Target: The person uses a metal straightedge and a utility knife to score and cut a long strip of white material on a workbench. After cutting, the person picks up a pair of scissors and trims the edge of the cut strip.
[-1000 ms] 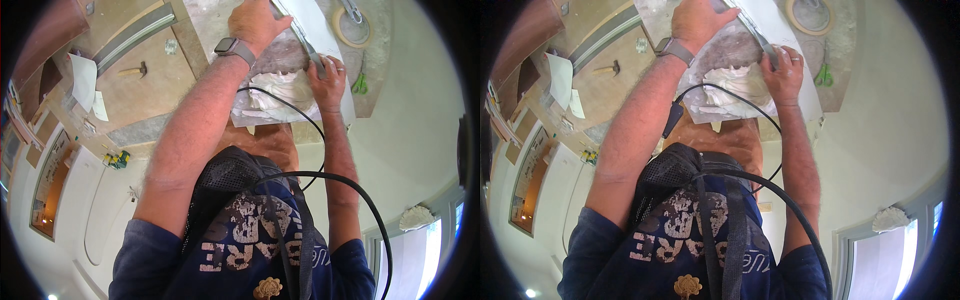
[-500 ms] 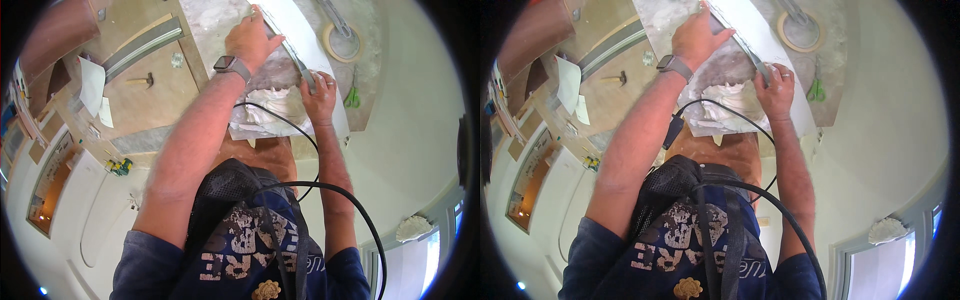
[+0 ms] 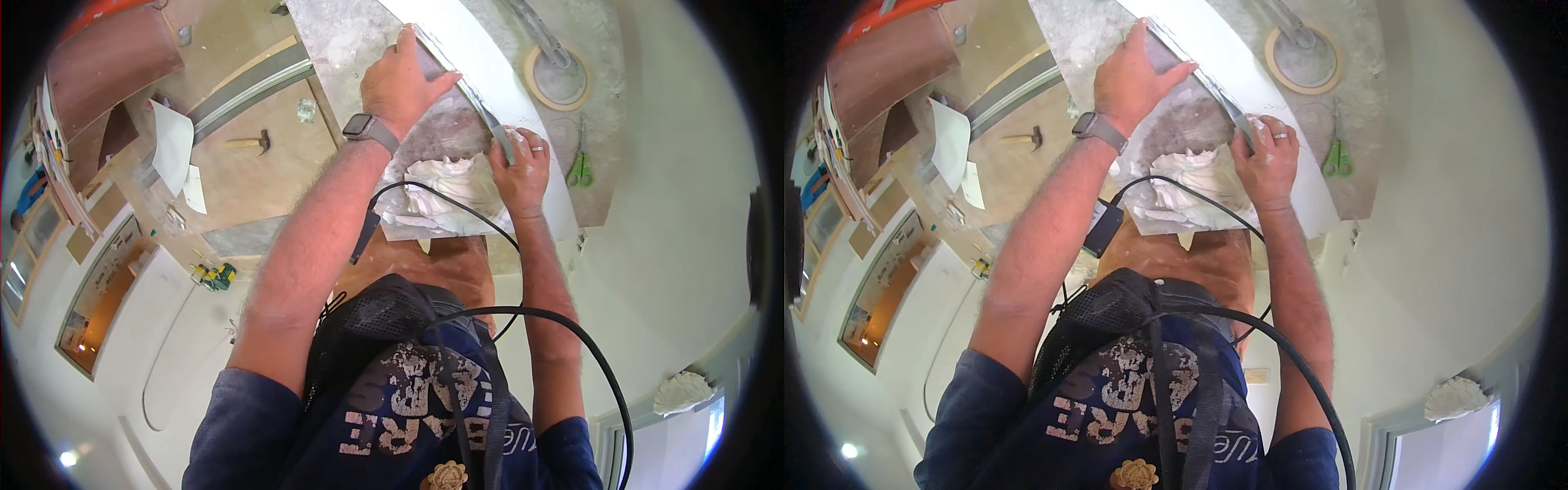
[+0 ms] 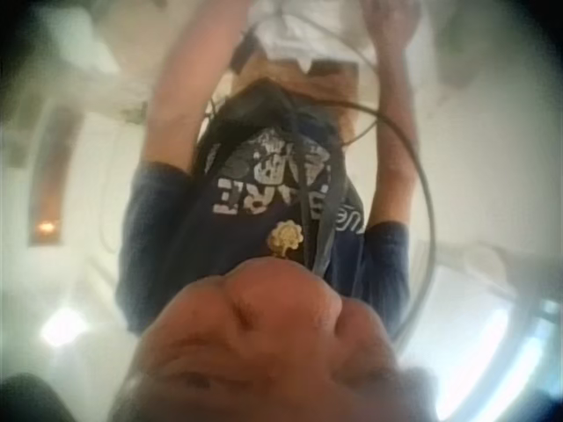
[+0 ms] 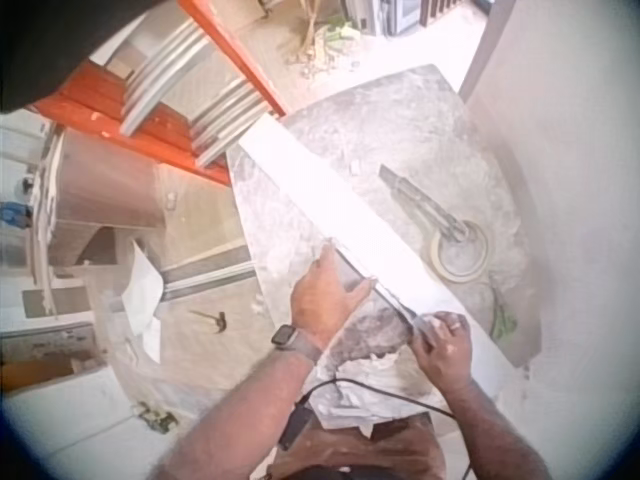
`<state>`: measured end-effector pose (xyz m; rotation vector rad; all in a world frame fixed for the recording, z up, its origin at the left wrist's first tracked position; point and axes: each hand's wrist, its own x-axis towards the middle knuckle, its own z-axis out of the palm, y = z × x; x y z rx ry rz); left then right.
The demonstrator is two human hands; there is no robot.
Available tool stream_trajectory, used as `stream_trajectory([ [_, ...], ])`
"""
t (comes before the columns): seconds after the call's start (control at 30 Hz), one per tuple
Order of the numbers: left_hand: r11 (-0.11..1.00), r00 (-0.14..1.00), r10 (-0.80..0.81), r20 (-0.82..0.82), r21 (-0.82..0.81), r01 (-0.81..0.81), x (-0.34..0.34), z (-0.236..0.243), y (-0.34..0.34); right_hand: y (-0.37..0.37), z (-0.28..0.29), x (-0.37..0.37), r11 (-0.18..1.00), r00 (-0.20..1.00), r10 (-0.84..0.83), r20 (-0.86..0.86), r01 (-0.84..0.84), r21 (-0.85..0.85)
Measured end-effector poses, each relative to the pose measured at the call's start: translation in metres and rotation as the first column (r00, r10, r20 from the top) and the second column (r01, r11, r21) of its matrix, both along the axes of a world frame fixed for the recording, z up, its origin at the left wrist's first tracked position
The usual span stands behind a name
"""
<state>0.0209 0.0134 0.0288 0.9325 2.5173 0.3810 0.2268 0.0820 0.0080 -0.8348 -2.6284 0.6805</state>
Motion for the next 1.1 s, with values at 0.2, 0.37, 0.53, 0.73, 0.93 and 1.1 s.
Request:
stream_trajectory([
  [0.2, 1.0, 1.0, 0.006, -0.004, 0.019, -0.006, -0.0019, -0.005, -0.0017, 0.0018, -0.0009, 0.0009, 0.999, 1.0, 0.001, -0.009, -0.001, -0.049],
  [0.37, 1.0, 1.0, 0.006, 0.007, 0.031, -0.006, -0.0029, -0.005, -0.0024, 0.002, -0.0036, 0.0025, 0.999, 1.0, 0.006, -0.012, -0.006, -0.047],
  [0.53, 0.999, 1.0, -0.003, 0.018, 0.037, 0.003, -0.0038, -0.0073, -0.004, 0.0031, -0.0032, 0.0028, 0.998, 1.0, 0.024, -0.01, -0.025, -0.059],
  [0.73, 0.995, 0.995, -0.088, -0.057, 0.046, 0.09, -0.0044, -0.0078, -0.0035, 0.0026, -0.0019, 0.0026, 0.998, 1.0, 0.01, -0.004, -0.01, -0.058],
  [0.93, 0.989, 0.989, -0.141, -0.04, -0.041, 0.14, -0.0064, -0.004, 0.0004, 0.0025, -0.0046, 0.0024, 0.999, 1.0, 0.011, -0.023, -0.012, -0.037],
  [1.1, 0.986, 0.989, -0.145, -0.028, -0.088, 0.142, -0.0041, -0.002, 0.0019, 0.0021, -0.0048, 0.0015, 1.0, 0.999, 0.012, -0.033, -0.012, -0.024],
])
